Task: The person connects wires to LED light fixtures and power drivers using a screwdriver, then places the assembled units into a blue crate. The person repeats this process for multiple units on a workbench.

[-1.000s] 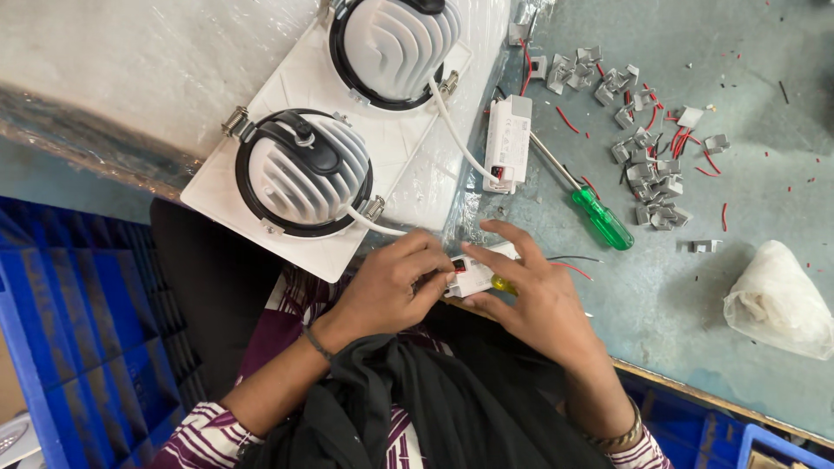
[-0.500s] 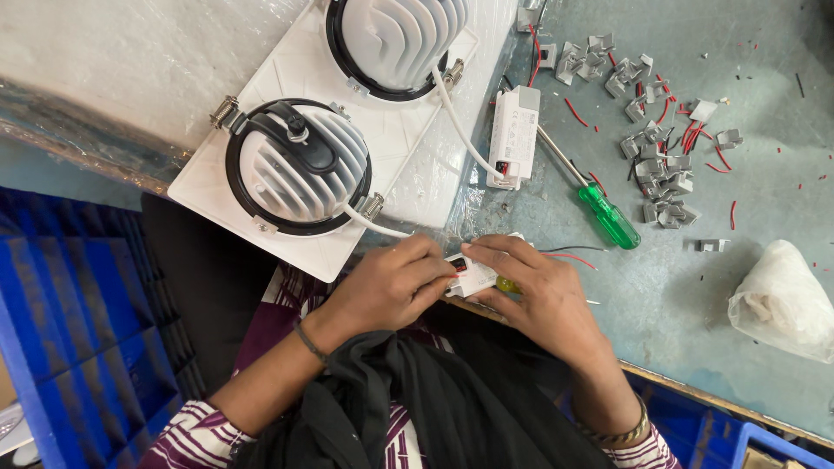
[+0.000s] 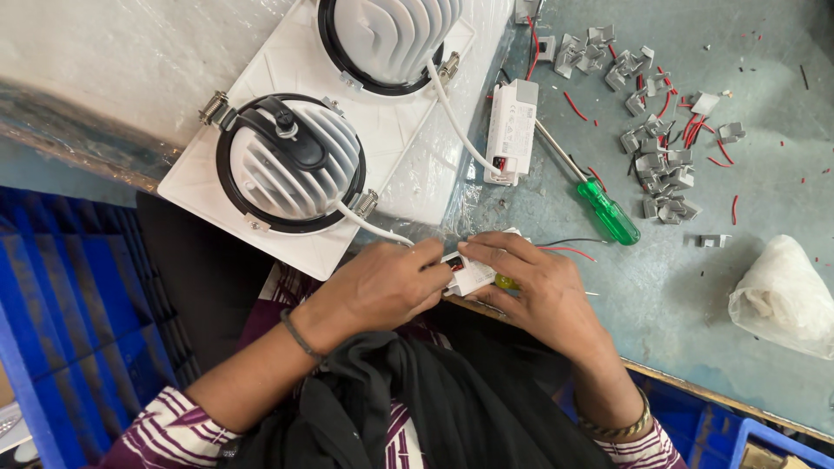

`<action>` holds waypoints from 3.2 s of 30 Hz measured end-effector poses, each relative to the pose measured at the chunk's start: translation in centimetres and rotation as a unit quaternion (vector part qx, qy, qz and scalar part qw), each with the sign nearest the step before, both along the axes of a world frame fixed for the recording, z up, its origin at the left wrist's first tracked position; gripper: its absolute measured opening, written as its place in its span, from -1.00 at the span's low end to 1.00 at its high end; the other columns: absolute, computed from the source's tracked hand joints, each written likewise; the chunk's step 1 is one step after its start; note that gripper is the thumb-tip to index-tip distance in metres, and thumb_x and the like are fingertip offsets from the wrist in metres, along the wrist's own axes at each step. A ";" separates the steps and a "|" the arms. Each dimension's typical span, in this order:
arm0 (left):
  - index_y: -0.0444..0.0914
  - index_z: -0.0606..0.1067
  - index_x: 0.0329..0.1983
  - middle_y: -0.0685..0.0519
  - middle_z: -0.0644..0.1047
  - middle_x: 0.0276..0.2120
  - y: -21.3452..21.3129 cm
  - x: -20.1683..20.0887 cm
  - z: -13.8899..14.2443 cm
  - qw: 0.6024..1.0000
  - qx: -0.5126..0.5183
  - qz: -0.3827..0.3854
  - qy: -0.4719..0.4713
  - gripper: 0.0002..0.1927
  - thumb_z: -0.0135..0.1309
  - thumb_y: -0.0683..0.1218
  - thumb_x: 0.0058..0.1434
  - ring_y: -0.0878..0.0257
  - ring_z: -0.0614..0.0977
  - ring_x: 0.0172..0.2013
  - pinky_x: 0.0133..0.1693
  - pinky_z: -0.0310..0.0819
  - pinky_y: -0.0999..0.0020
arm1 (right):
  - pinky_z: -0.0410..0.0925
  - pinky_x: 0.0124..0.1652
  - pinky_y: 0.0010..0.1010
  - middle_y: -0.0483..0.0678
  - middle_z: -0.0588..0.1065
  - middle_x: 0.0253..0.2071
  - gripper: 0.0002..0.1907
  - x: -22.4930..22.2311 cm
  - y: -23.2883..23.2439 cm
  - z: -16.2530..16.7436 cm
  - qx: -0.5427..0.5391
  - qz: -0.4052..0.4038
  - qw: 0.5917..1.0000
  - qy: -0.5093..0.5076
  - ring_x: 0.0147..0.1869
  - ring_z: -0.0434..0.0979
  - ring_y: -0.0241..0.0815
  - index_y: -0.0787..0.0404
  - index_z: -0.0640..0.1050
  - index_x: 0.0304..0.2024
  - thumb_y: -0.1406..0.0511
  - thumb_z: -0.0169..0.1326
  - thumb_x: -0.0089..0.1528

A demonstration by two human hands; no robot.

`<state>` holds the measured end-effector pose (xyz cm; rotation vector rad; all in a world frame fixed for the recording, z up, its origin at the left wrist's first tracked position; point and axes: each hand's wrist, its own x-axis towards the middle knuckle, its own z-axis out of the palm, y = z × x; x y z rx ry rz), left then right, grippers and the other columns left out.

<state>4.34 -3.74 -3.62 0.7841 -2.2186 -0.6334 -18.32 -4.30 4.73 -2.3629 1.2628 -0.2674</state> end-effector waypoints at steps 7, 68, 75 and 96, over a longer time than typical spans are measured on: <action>-0.33 0.49 -0.28 -0.07 0.44 -0.36 -0.2 0.6 0.9 1.000 -0.017 -0.011 0.020 -0.88 0.17 -0.18 0.19 0.00 0.61 -0.49 -0.43 0.49 0.12 | 0.49 -0.17 -0.28 -0.11 0.56 0.08 -0.43 -0.1 0.0 0.0 -0.014 0.011 1.000 -0.016 -0.08 0.64 -0.03 0.10 0.58 0.10 0.27 0.35 0.02; -0.27 0.57 0.01 0.00 0.53 -0.13 3.2 -1.9 -1.0 0.963 -0.093 0.251 0.008 -0.69 0.08 -0.16 0.20 0.14 0.57 -0.49 -0.37 0.50 0.25 | 0.59 0.03 -0.01 0.27 0.50 0.02 -0.38 -4.9 6.0 -2.6 -0.058 -0.160 0.923 -0.345 -0.04 0.65 0.13 -0.02 -0.06 0.39 0.53 -0.09 0.48; -0.28 0.56 0.00 -0.03 0.53 -0.12 3.4 -2.3 -1.2 0.952 -0.120 0.279 0.044 -0.73 0.12 -0.15 0.24 0.11 0.63 -0.37 -0.31 0.50 0.23 | 0.60 0.07 -0.01 0.23 0.50 0.03 -0.43 -3.1 4.9 -1.7 -0.146 -0.103 0.918 -0.354 -0.03 0.68 0.11 -0.10 0.01 0.35 0.52 -0.08 0.50; -0.22 0.57 -0.01 -0.02 0.51 -0.19 2.4 -1.2 -0.6 0.983 -0.020 0.184 -0.009 -0.65 0.11 -0.10 0.11 0.15 0.61 -0.51 -0.46 0.50 0.22 | 0.61 0.03 -0.02 0.27 0.48 0.05 -0.40 -0.6 3.4 -1.6 -0.072 -0.063 0.935 -0.342 -0.07 0.68 0.13 -0.14 -0.02 0.33 0.55 -0.14 0.46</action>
